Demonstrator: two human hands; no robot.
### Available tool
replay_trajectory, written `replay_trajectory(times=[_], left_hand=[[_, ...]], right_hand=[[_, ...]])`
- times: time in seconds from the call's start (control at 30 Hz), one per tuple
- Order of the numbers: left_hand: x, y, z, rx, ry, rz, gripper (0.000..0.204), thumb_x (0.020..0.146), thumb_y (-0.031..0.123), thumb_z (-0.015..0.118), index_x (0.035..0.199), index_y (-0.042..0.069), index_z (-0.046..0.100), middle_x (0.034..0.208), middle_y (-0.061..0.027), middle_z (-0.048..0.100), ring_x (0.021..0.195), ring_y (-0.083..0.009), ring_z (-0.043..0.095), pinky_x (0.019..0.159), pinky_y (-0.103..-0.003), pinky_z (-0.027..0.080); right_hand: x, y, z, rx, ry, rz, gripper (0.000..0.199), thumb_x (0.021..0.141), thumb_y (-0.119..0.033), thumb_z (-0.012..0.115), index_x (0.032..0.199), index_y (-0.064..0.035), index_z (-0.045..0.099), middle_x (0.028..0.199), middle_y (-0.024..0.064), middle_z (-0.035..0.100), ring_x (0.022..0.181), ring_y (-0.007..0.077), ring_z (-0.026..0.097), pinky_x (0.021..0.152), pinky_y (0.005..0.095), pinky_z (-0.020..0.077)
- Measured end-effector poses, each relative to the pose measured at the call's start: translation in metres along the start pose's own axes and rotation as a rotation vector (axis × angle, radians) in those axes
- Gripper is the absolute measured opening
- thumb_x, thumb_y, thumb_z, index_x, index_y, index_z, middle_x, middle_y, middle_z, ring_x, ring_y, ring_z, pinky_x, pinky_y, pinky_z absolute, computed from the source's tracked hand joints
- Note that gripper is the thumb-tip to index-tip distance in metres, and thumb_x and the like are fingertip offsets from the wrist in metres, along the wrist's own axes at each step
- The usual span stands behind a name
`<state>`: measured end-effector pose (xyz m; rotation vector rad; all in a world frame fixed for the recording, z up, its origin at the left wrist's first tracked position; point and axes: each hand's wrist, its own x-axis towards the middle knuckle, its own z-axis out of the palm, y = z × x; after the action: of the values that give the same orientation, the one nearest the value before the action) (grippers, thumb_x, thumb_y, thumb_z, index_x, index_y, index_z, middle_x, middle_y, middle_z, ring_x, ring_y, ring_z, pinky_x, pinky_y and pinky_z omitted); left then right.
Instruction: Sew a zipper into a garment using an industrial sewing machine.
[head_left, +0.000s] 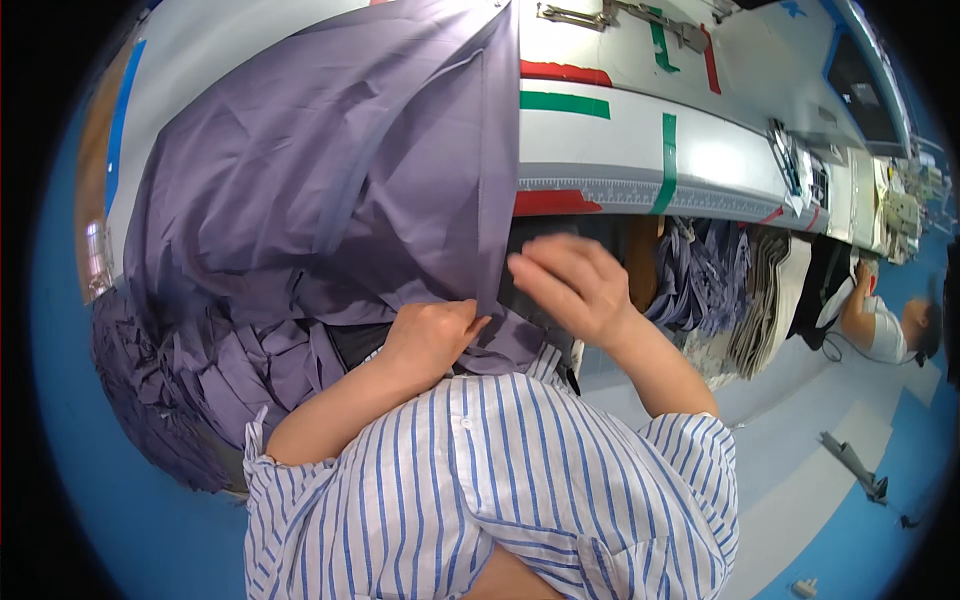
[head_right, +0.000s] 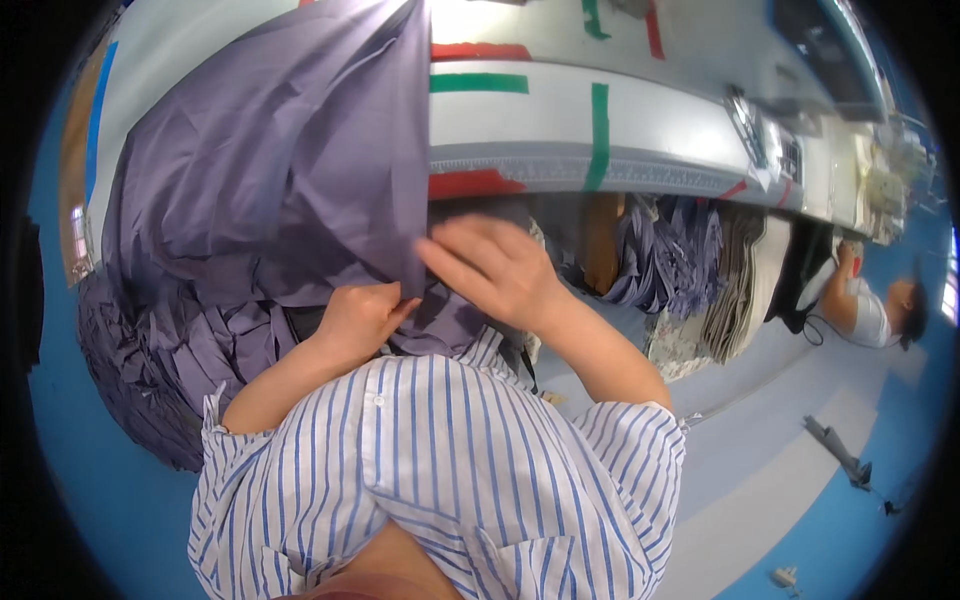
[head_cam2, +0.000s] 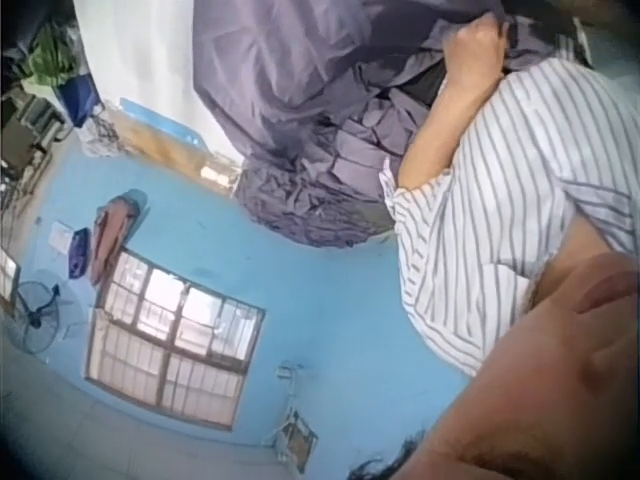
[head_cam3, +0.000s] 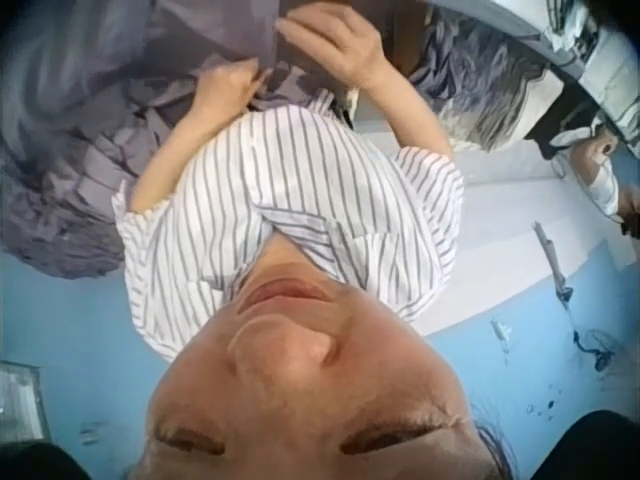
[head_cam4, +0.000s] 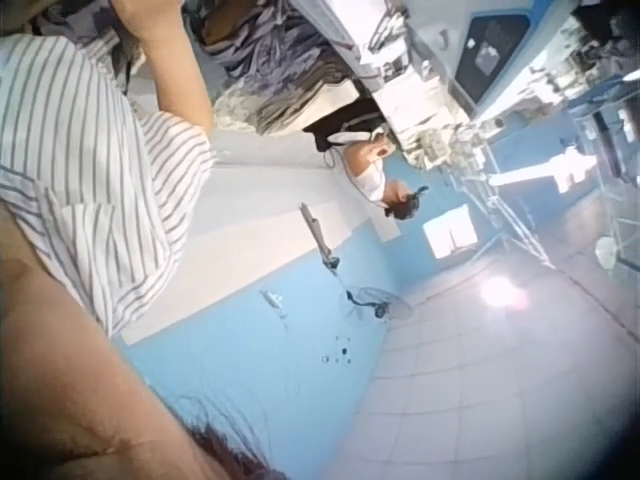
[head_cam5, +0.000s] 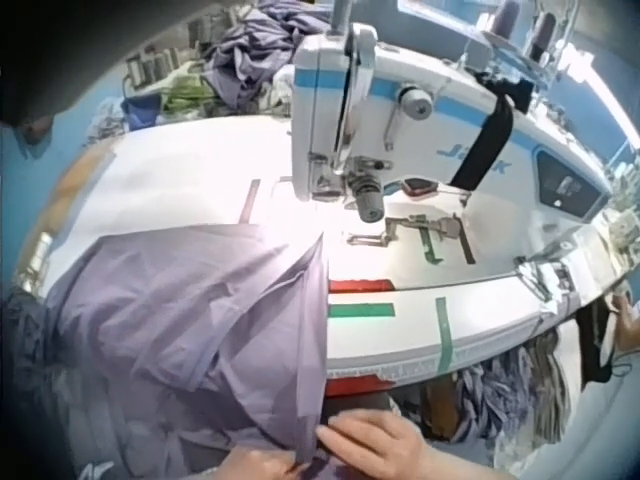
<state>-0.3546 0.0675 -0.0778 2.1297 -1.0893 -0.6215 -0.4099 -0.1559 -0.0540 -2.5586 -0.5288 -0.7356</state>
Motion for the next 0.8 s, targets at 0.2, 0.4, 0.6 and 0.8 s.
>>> replay_trajectory(times=[0.2, 0.4, 0.6, 0.8], left_hand=[[0.022, 0.016, -0.07, -0.092, 0.054, 0.168, 0.014, 0.087, 0.016, 0.071, 0.083, 0.004, 0.065, 0.075, -0.0093, 0.067, 0.07, -0.0293, 0.067, 0.066, -0.043, 0.053], [0.075, -0.014, -0.116, 0.567, 0.644, 0.075, 0.033, 0.085, 0.007, 0.07, 0.117, 0.006, 0.067, 0.101, -0.0093, 0.069, 0.087, -0.0279, 0.068, 0.077, -0.042, 0.053], [0.04, 0.031, -0.12, 0.366, 0.368, 0.099, 0.015, 0.082, 0.004, 0.066, 0.097, 0.007, 0.065, 0.077, -0.0083, 0.057, 0.066, -0.026, 0.06, 0.059, -0.037, 0.048], [0.034, 0.054, -0.06, 0.566, 0.047, 0.327, 0.011, 0.071, 0.015, 0.064, 0.07, 0.013, 0.053, 0.063, 0.0001, 0.048, 0.051, -0.0109, 0.055, 0.048, -0.027, 0.045]], right_hand=[[0.024, 0.014, 0.023, -0.006, 0.035, -0.058, 0.031, 0.07, -0.014, 0.068, 0.1, -0.0094, 0.076, 0.095, 0.0003, 0.07, 0.092, 0.0174, 0.066, 0.096, 0.0421, 0.0521], [0.014, 0.011, 0.025, 0.009, 0.079, -0.043, 0.024, 0.072, -0.012, 0.071, 0.095, -0.0102, 0.076, 0.092, 0.0002, 0.069, 0.091, 0.0173, 0.066, 0.097, 0.0425, 0.0527], [0.004, 0.012, 0.035, 0.041, 0.17, -0.024, 0.019, 0.073, -0.012, 0.076, 0.092, -0.0103, 0.076, 0.097, 0.0012, 0.068, 0.094, 0.0189, 0.065, 0.101, 0.0459, 0.0515], [0.0, 0.018, 0.034, 0.057, 0.177, -0.057, 0.003, 0.074, -0.007, 0.069, 0.077, -0.0076, 0.067, 0.11, 0.0055, 0.071, 0.105, 0.0238, 0.067, 0.105, 0.0519, 0.0484]])
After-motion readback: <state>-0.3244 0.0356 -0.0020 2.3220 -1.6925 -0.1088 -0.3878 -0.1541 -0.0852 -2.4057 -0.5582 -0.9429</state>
